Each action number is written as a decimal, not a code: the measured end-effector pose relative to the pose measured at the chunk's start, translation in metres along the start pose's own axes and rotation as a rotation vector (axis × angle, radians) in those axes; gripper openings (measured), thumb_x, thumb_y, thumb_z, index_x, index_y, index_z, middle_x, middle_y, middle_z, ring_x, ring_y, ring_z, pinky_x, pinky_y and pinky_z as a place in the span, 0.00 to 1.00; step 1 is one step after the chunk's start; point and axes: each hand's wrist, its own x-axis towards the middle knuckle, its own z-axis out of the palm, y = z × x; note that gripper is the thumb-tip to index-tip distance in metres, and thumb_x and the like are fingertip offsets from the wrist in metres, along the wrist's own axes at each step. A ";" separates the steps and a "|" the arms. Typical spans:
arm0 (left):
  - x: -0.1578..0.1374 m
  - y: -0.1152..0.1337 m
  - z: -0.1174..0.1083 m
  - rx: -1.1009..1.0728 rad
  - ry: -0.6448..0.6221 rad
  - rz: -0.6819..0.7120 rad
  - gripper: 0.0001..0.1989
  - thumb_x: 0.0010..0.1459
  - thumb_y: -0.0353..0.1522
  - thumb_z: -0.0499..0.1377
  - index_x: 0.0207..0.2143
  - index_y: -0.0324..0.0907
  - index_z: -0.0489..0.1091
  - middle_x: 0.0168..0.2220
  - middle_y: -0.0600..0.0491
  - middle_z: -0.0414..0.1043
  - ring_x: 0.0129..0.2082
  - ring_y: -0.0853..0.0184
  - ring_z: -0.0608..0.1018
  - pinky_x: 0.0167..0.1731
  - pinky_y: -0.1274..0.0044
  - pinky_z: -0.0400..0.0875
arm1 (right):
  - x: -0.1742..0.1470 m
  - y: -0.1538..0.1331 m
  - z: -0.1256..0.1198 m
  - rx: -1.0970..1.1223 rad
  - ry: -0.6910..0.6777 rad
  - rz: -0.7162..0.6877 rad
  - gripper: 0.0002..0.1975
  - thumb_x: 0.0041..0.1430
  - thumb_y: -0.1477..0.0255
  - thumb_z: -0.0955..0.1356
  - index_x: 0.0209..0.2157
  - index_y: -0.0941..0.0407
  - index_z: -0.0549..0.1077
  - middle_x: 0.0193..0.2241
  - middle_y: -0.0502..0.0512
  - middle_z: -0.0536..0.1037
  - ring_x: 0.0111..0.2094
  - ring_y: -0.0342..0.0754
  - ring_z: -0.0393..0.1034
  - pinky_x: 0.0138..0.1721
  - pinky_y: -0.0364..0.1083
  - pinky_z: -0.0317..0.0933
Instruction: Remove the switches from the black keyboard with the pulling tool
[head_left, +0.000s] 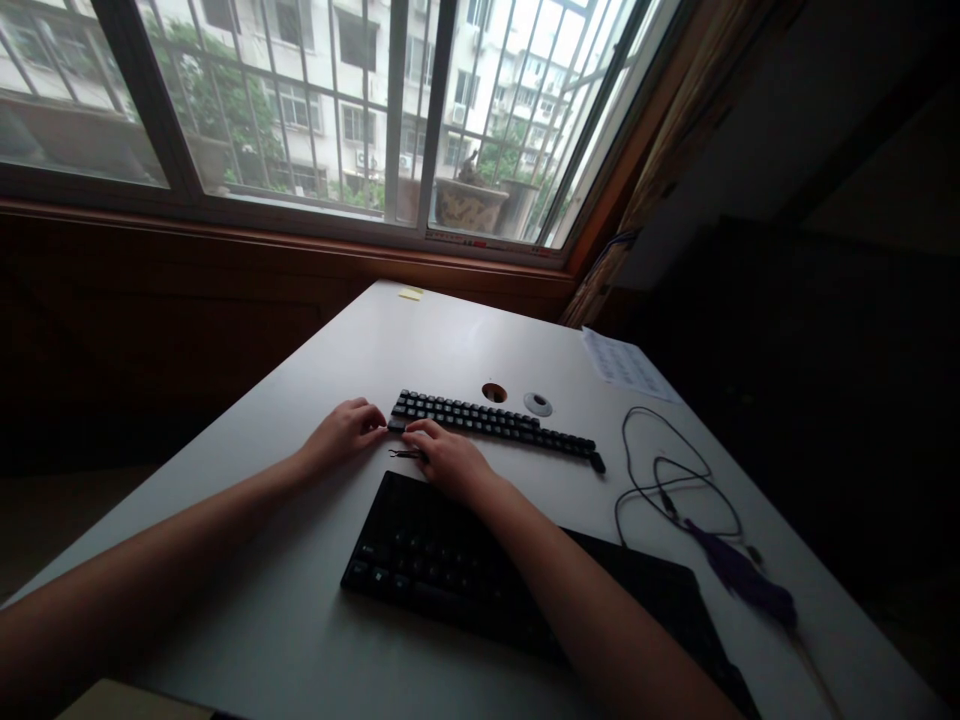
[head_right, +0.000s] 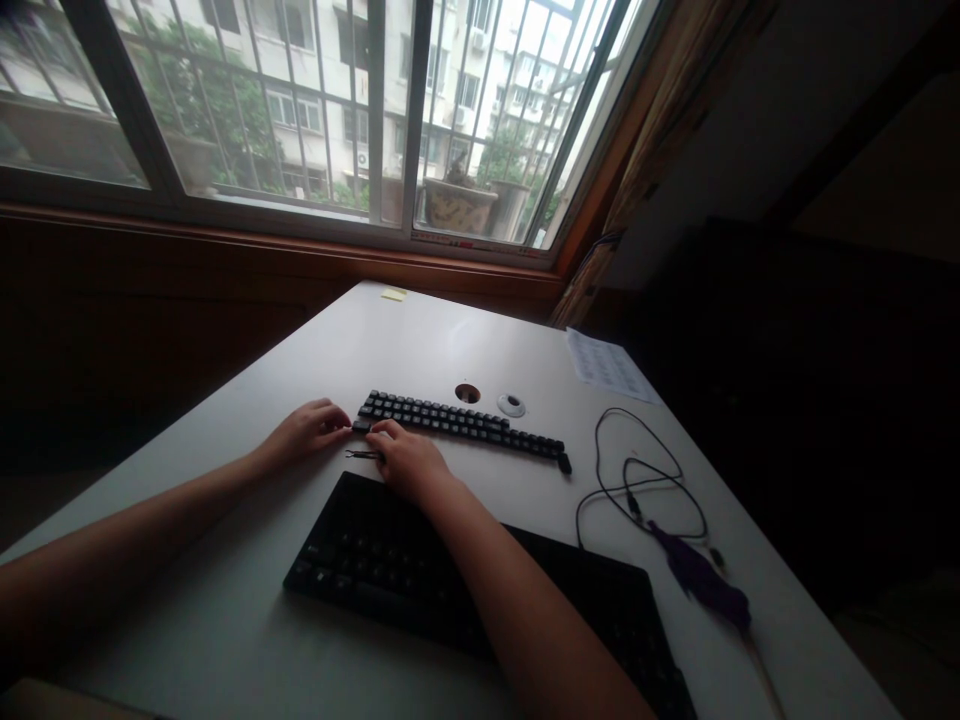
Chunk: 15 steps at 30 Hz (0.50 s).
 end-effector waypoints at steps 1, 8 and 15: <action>0.000 0.000 0.000 0.001 -0.007 0.002 0.09 0.59 0.37 0.59 0.33 0.41 0.75 0.33 0.51 0.70 0.32 0.65 0.74 0.33 0.75 0.68 | 0.000 0.000 0.000 0.002 0.001 0.000 0.21 0.61 0.72 0.65 0.56 0.48 0.69 0.60 0.52 0.66 0.50 0.50 0.72 0.51 0.47 0.66; 0.001 0.000 0.002 0.054 0.075 0.026 0.14 0.57 0.42 0.62 0.36 0.40 0.74 0.36 0.49 0.71 0.36 0.62 0.74 0.37 0.72 0.69 | -0.001 0.000 0.001 0.028 0.039 0.015 0.22 0.60 0.75 0.65 0.56 0.49 0.68 0.59 0.51 0.67 0.50 0.50 0.71 0.53 0.48 0.65; 0.000 0.000 0.006 0.031 0.063 -0.029 0.12 0.60 0.41 0.59 0.36 0.40 0.75 0.34 0.50 0.70 0.31 0.65 0.74 0.32 0.75 0.69 | 0.001 0.001 0.006 0.032 0.048 0.016 0.23 0.61 0.73 0.64 0.58 0.48 0.67 0.60 0.50 0.66 0.52 0.50 0.70 0.54 0.48 0.65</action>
